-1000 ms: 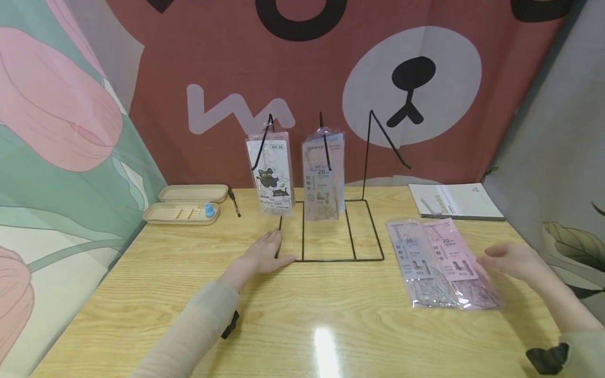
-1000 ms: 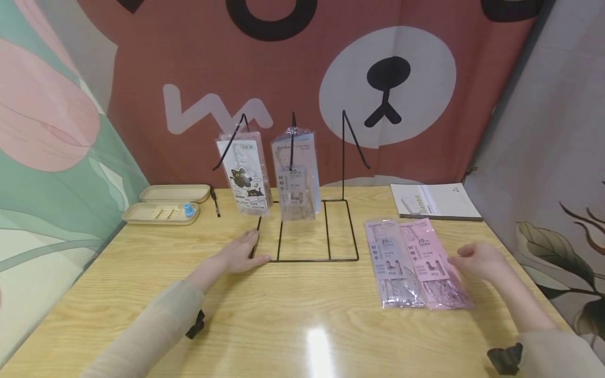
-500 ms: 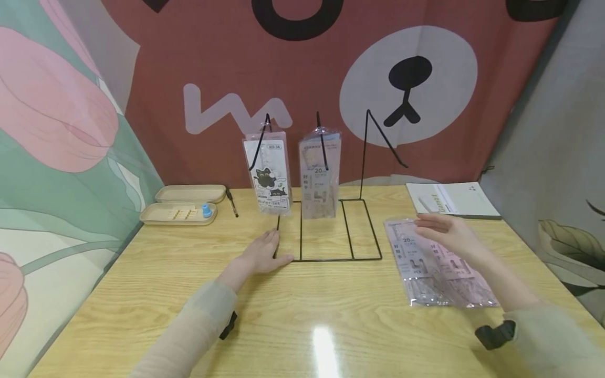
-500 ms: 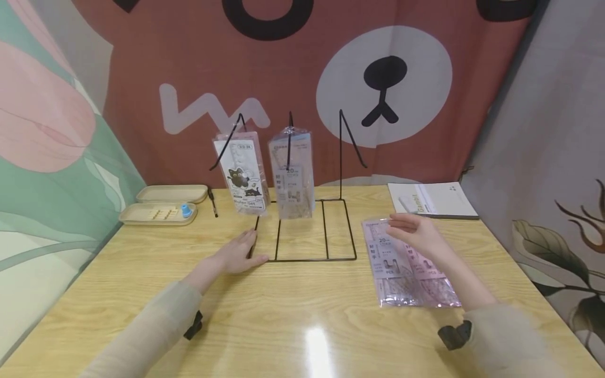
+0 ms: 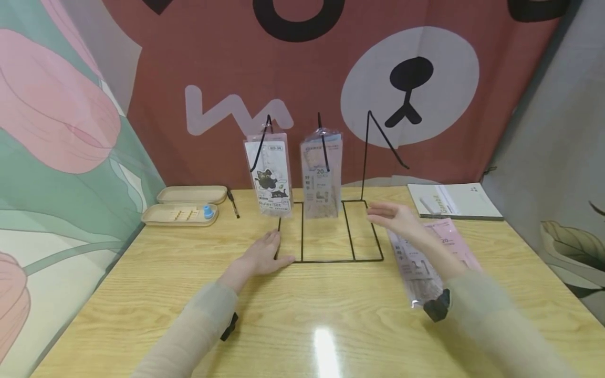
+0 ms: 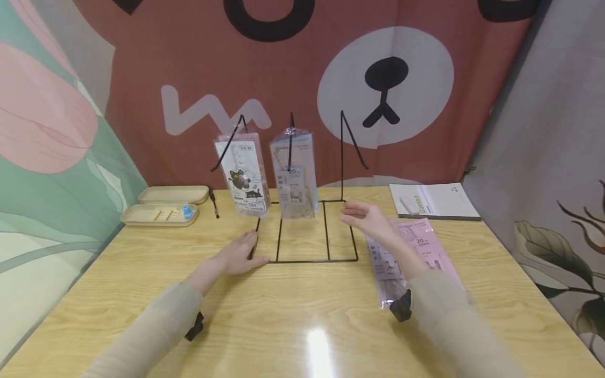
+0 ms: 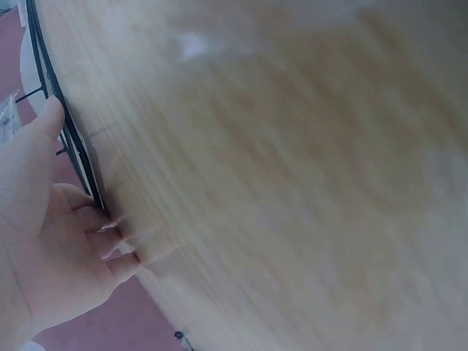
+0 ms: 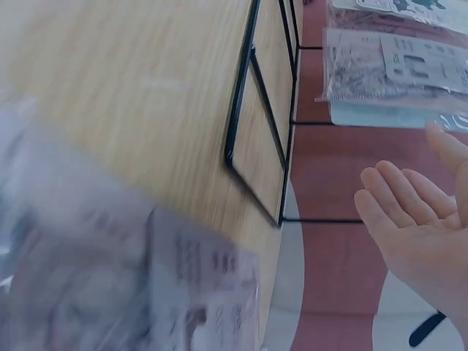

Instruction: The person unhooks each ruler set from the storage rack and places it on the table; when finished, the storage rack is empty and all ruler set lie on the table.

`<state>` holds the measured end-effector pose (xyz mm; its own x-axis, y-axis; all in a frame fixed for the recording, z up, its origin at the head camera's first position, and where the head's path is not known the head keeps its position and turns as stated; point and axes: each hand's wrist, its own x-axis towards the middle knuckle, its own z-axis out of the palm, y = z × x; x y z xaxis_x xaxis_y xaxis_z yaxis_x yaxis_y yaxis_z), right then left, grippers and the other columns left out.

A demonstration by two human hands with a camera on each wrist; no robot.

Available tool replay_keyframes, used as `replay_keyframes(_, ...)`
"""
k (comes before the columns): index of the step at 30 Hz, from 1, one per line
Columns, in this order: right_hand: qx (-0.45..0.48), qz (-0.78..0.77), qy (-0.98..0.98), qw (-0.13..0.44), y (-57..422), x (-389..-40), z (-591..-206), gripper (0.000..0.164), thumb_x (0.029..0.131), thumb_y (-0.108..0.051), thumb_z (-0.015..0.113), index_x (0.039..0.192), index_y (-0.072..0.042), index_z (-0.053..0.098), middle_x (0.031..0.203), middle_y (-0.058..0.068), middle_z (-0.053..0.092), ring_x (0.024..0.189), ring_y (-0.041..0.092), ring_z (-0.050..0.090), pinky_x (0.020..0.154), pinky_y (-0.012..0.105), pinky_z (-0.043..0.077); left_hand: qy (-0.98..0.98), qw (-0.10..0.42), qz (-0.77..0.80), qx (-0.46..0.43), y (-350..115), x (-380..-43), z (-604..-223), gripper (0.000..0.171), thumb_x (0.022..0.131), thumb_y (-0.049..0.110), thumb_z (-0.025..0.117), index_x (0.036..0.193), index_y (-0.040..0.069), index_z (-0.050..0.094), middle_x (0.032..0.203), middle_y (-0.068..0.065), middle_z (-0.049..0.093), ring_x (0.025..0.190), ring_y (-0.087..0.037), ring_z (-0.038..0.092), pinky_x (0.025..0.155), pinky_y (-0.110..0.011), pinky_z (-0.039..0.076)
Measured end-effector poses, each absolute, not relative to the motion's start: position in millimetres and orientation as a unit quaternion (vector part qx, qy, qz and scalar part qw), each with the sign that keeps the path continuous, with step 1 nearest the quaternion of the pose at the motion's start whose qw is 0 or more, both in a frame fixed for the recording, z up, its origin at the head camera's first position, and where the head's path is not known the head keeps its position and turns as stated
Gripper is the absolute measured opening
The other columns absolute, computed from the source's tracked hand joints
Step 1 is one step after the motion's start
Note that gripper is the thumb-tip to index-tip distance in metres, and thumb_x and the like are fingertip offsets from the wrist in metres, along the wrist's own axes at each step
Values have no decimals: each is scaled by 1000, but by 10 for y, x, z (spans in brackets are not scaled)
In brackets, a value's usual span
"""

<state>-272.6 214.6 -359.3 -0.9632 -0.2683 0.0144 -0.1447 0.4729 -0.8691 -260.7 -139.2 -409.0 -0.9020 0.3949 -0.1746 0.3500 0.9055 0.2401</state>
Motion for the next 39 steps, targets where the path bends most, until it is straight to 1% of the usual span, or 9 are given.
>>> replay_keyframes(8, -143, -514, 843, 62, 1763, -2891, -3583, 60, 92, -33, 60, 142, -5, 40, 141, 16, 49, 132, 34, 43, 112, 52, 31, 970, 111, 106, 189, -1388, -2598, -4094, 86, 93, 57, 44, 148, -4, 18, 156, -21, 16, 144, -36, 17, 119, -47, 18)
replay_keyframes(16, -130, -536, 831, 67, 1424, -3018, -3568, 63, 89, -34, 64, 141, -6, 42, 139, 15, 49, 129, 31, 46, 110, 49, 36, 971, 108, 100, 188, -1388, -2610, -4088, 86, 93, 58, 44, 148, -3, 18, 156, -20, 16, 144, -36, 17, 119, -46, 17)
replay_keyframes(23, -117, -550, 825, 57, 1224, -3100, -3579, 54, 90, -33, 64, 136, -9, 48, 130, 14, 57, 122, 29, 52, 107, 48, 40, 971, 105, 99, 190, -1387, -2606, -4086, 87, 92, 57, 45, 148, -4, 19, 155, -21, 17, 144, -37, 18, 119, -46, 18)
replay_keyframes(28, -111, -529, 840, 37, 1177, -3076, -3567, 45, 92, -35, 60, 123, -4, 55, 127, 16, 59, 120, 29, 54, 102, 47, 45, 971, 106, 99, 190, -1390, -2618, -4098, 87, 93, 58, 44, 148, -4, 18, 156, -21, 17, 144, -36, 17, 119, -46, 17)
replay_keyframes(29, -112, -526, 842, 30, 1172, -3065, -3565, 42, 92, -34, 60, 120, -4, 57, 124, 15, 60, 117, 27, 56, 100, 46, 46, 971, 107, 99, 190, -1392, -2620, -4100, 87, 93, 58, 44, 148, -4, 18, 156, -21, 16, 144, -36, 17, 119, -46, 17)
replay_keyframes(32, -126, -520, 845, 6, 1167, -3024, -3566, 33, 93, -29, 60, 108, 0, 60, 105, 17, 66, 93, 22, 61, 86, 37, 52, 971, 108, 97, 188, -1399, -2623, -4103, 87, 93, 58, 43, 148, -3, 17, 156, -20, 15, 145, -35, 16, 119, -46, 16)
replay_keyframes(35, -138, -517, 845, -8, 1186, -2955, -3570, 28, 92, -25, 61, 102, 1, 63, 95, 16, 69, 85, 18, 62, 81, 34, 54, 971, 106, 98, 190, -1401, -2625, -4112, 86, 93, 58, 43, 148, -4, 18, 156, -21, 16, 145, -36, 16, 119, -47, 17)
replay_keyframes(36, -142, -519, 843, -7, 1197, -2919, -3569, 28, 92, -24, 61, 103, 1, 64, 95, 17, 70, 86, 20, 64, 82, 34, 55, 971, 106, 99, 191, -1400, -2624, -4113, 86, 93, 58, 43, 148, -4, 18, 156, -21, 16, 144, -36, 16, 119, -47, 17)
replay_keyframes(39, -145, -535, 832, 15, 1232, -2791, -3568, 32, 91, -22, 62, 117, -3, 64, 109, 16, 70, 104, 26, 65, 94, 42, 52, 970, 108, 102, 193, -1399, -2616, -4119, 86, 93, 57, 43, 148, -4, 19, 156, -21, 17, 144, -37, 17, 119, -47, 18)
